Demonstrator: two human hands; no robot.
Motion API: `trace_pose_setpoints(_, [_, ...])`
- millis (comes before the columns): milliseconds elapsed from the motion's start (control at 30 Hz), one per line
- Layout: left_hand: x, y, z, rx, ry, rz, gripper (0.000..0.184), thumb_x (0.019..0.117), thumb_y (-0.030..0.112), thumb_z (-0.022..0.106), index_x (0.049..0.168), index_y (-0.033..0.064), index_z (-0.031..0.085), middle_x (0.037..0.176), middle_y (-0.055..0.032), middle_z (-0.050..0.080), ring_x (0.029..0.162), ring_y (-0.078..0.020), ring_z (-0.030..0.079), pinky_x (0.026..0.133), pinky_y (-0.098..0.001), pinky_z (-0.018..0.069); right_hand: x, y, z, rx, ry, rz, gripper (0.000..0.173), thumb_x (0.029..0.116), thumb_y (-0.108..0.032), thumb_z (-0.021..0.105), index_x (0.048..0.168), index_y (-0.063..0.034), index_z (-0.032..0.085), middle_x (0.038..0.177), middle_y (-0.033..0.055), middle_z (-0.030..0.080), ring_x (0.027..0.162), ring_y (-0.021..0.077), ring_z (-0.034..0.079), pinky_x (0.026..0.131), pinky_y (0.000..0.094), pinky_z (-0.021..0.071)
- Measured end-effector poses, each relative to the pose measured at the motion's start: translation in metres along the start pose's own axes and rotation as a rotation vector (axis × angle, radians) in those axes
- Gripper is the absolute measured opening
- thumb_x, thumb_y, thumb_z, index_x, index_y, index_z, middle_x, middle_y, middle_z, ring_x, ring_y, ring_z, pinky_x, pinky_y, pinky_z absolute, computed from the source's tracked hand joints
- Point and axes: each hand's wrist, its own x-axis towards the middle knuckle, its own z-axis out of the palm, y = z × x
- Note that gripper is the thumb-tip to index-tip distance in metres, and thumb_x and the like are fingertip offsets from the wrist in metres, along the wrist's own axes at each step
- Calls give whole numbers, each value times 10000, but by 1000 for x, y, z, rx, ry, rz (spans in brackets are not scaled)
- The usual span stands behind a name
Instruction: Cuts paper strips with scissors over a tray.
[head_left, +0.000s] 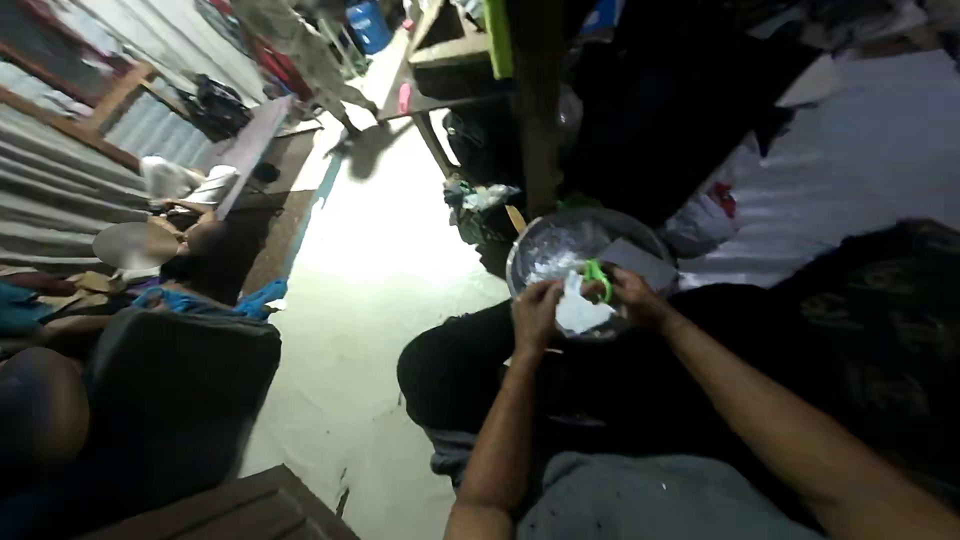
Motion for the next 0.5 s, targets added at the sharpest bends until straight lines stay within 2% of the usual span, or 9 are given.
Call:
trace_pose_setpoints(67, [1,-4,-6,-193,40,-46,170,989,60,643,1100,-42,719,919,-83,722,783,-91,657,776,-274,563,-2,4,0,-76,-121,-5,455,941,-243,602,1318,3,535,977,9,703,845,66,671,810,257,570])
trace_pose_setpoints(133, [1,-8,-11,-295,85,-75,160,990,75,648,1096,-16,725,896,-41,720,751,-67,646,736,-245,554,-2,10,-2,-114,-217,-34,460,924,-293,631,1295,-29,570,949,-9,714,824,54,669,778,241,565])
trace_pose_setpoints(233, [1,-12,-13,-359,123,-93,147,992,71,644,1083,-15,720,873,-26,707,739,-58,637,720,-224,545,-2,9,1,-151,-301,-39,446,906,-278,635,1276,-34,580,925,-19,717,812,40,662,763,224,554])
trace_pose_setpoints(433, [1,-12,-9,-411,156,-82,133,996,66,632,1083,0,707,856,-11,696,733,-50,634,708,-214,544,2,14,0,-168,-363,-60,412,892,-211,648,1256,-25,592,887,-28,710,774,24,651,747,205,546])
trace_pose_setpoints(500, [1,-13,-7,-410,155,-86,138,993,66,637,1088,-9,703,865,-19,697,741,-55,638,719,-225,551,0,19,-3,-171,-365,-51,417,891,-231,651,1258,-41,598,890,-37,709,774,17,652,743,197,548])
